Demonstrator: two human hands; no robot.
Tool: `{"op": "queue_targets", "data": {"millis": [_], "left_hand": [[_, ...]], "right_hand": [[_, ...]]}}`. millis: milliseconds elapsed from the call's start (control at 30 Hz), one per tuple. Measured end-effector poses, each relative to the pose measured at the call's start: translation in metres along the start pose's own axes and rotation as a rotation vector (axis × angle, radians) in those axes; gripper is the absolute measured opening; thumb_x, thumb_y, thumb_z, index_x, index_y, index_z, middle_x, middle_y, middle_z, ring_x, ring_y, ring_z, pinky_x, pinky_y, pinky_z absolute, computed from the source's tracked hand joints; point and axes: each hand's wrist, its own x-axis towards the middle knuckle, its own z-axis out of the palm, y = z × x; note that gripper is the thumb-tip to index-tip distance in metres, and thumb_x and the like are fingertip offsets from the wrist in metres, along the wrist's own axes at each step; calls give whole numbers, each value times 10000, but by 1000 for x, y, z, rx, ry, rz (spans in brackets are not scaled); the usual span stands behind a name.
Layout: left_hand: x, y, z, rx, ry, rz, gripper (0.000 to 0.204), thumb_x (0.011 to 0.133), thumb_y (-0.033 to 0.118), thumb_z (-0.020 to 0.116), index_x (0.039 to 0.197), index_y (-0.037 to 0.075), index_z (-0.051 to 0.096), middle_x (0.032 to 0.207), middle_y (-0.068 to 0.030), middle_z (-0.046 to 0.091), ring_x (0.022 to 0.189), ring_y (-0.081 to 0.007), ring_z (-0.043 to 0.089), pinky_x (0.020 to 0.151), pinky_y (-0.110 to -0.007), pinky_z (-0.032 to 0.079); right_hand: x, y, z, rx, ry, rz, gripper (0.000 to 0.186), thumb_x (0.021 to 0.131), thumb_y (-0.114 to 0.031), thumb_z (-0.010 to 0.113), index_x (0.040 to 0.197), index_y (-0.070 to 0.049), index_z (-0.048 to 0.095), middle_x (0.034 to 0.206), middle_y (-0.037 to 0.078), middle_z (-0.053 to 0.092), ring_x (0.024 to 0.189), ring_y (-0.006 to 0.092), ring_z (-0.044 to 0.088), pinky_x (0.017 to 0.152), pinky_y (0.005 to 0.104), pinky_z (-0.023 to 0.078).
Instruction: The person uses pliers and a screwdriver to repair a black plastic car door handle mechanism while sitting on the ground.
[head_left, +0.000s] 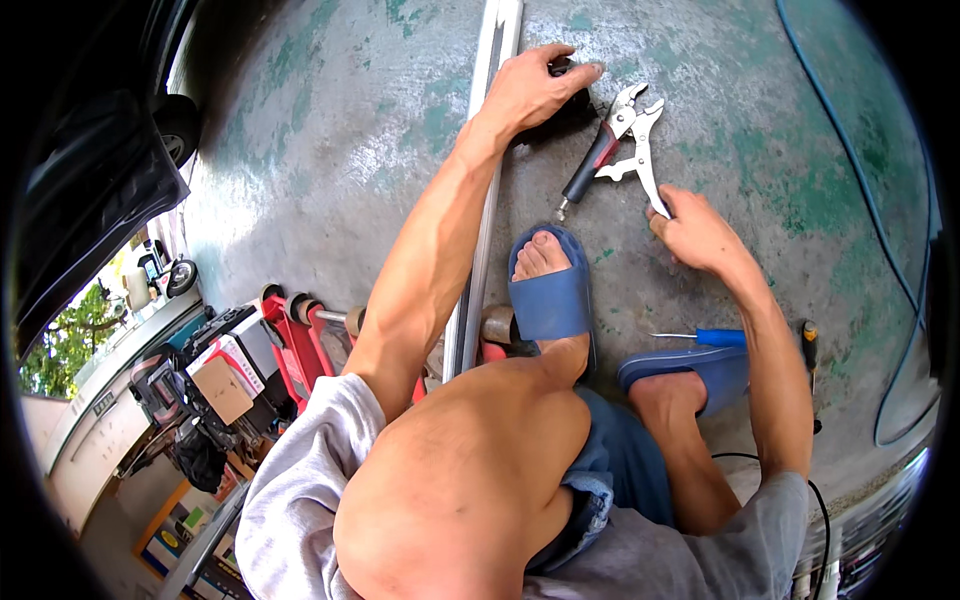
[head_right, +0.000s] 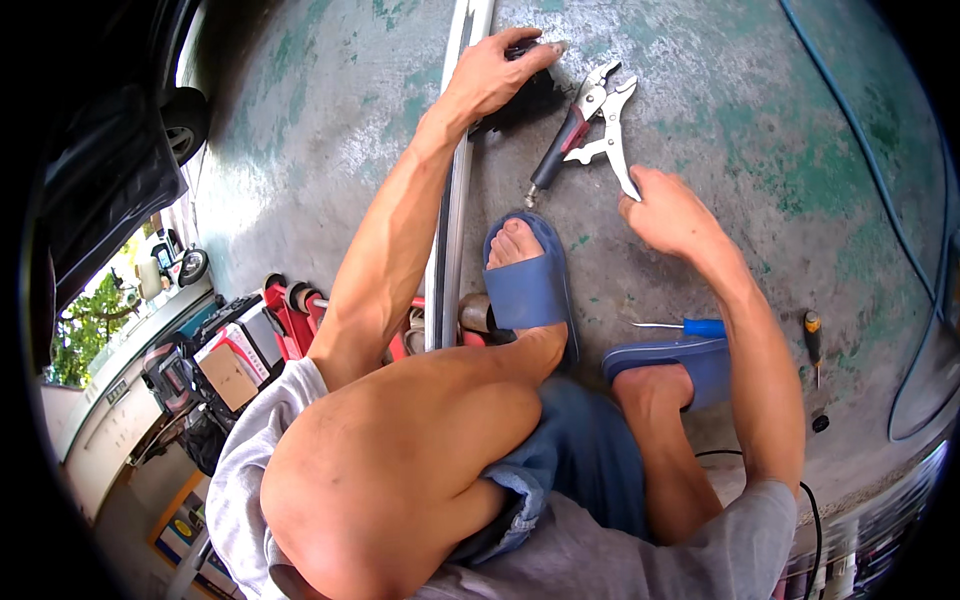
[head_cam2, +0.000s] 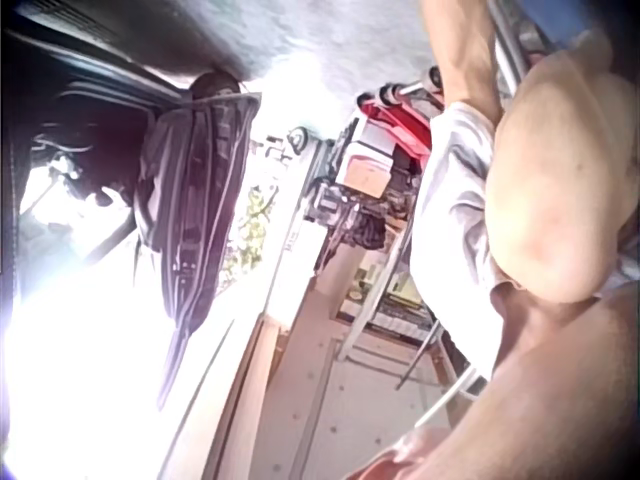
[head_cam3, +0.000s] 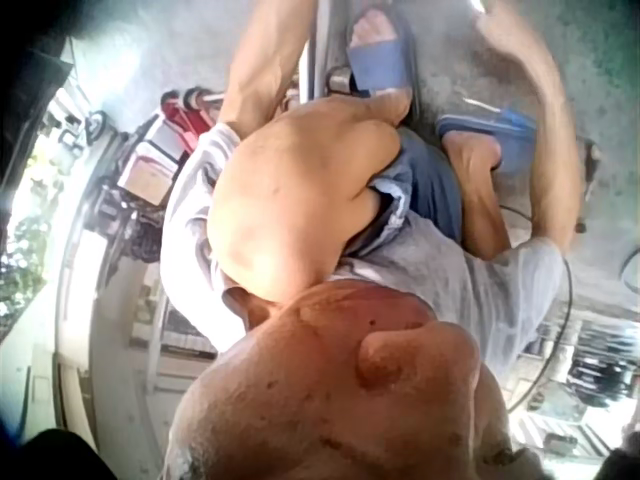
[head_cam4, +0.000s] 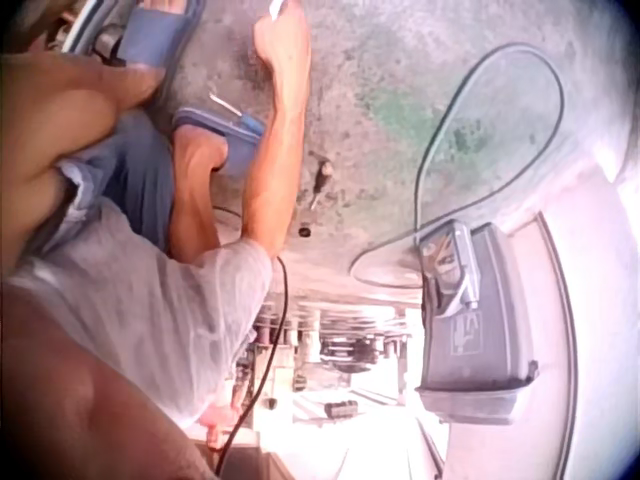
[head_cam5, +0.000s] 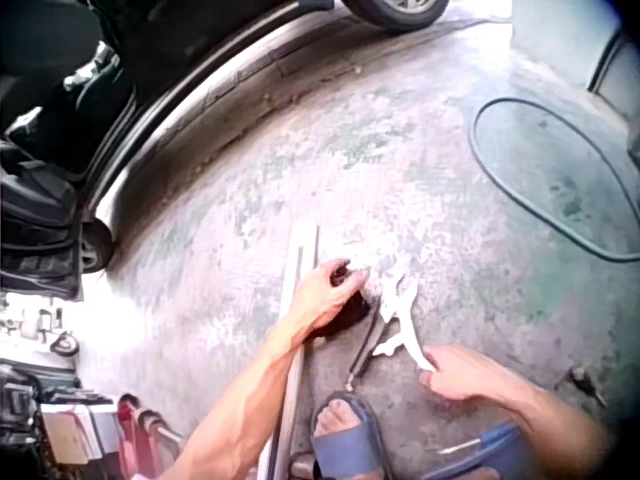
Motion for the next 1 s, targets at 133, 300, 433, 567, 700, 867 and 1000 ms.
{"op": "queue_targets", "data": {"millis": [133, 300, 433, 567, 700, 867, 1000], "left_hand": [[-3, -12, -9, -54, -209, 43, 893, 725, 571, 794, 1311, -44, 520, 1181, -258, 644, 1112, -351, 634, 986, -397, 474], [-5, -18, -21, -29, -282, -6, 1066, 677, 591, 862, 1430, -64, 485, 1275, -256, 645, 1188, -327, 631, 1047, -370, 464], [3, -9, -13, -21, -298, -58, 925, 643, 392, 905, 1343, -91, 544, 1174, -207, 690, 1078, -284, 671, 983, -344, 497], [-10, -15, -8, -497, -235, -123, 759, 705, 281, 863, 1312, -68, 570, 1133, -164, 711, 1040, -291, 686, 969, -359, 513], [-27, 4, 2, -1503, -322, -188, 431, 884, 175, 655, 1238, -60, 587, 1120, -204, 710, 1011, -313, 717, 949, -421, 574], [-47, 41, 38, -1910, -493, -208, 746, 887, 437, 613, 1461, -6, 436, 1299, -269, 603, 1027, -436, 692, 865, -538, 597], [-59, 58, 49, -2063, -551, -222, 872, 854, 600, 611, 1484, 26, 422, 1225, -236, 632, 970, -397, 704, 841, -516, 601]], "right_hand": [[-15, 0, -41, 570, -158, 112, 250, 983, -232, 616, 1035, 5, 557, 701, -23, 463, 471, 76, 457, 424, 265, 361], [-49, 4, -90, 480, -61, 127, 289, 964, -254, 647, 951, 26, 575, 676, -17, 460, 464, 80, 471, 423, 263, 360], [-82, 3, -140, 290, 74, 299, 305, 937, -242, 654, 951, 55, 586, 672, 6, 485, 437, 112, 486, 416, 282, 365], [-96, 5, -166, -91, 88, 461, 291, 936, -216, 622, 913, 72, 587, 642, 70, 510, 447, 171, 534, 432, 348, 404], [-144, 28, -175, -241, 89, 558, 331, 957, -221, 604, 845, 88, 564, 630, 132, 530, 486, 227, 603, 466, 388, 459], [-208, 41, -180, -527, 5, 541, 391, 962, -270, 599, 824, 95, 573, 709, 278, 604, 673, 435, 648, 669, 503, 495], [-210, 46, -163, -705, -24, 492, 363, 981, -291, 580, 926, 68, 563, 854, 346, 624, 933, 511, 586, 849, 562, 440]]}}
